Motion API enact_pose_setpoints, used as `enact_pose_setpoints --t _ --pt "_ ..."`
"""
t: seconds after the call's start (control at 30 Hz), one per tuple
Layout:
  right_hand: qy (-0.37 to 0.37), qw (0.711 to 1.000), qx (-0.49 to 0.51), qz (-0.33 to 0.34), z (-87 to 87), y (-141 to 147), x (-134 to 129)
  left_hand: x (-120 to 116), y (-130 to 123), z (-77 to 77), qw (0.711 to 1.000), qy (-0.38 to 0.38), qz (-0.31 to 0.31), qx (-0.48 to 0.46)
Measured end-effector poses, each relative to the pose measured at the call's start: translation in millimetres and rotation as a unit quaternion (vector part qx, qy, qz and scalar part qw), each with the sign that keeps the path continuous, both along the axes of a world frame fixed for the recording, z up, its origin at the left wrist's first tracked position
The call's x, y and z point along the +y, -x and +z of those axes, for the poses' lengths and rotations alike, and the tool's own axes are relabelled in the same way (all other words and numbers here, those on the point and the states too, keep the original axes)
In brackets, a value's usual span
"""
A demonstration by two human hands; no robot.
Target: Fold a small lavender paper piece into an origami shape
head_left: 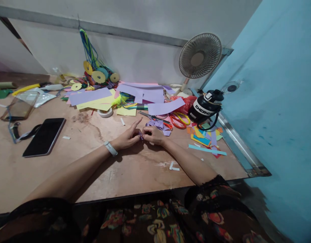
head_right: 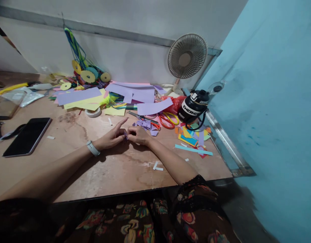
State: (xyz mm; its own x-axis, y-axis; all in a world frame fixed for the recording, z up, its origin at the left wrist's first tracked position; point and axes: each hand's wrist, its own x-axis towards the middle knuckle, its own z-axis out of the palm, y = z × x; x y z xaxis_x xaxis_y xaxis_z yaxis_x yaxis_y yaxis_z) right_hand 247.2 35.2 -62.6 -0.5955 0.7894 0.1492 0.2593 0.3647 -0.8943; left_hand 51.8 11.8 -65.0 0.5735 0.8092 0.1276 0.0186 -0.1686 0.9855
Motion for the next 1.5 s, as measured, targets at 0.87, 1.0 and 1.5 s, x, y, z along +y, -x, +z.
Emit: enact_pose_setpoints --t 0.87,1.0,1.5 --pt "0.112 0.978 0.143 -0.106 -9.5 7.0 -6.9 4.2 -1.0 7.4 0.981 0.148 0.065 -0.105" --pt "0.119 0.976 0.152 -0.105 -8.7 8.0 -8.0 5.0 -0.4 6.2 0.979 0.156 0.07 -0.112" --pt "0.122 0.967 0.18 -0.133 -9.0 7.0 -7.2 9.4 1.5 5.0 0.968 0.211 0.068 -0.115"
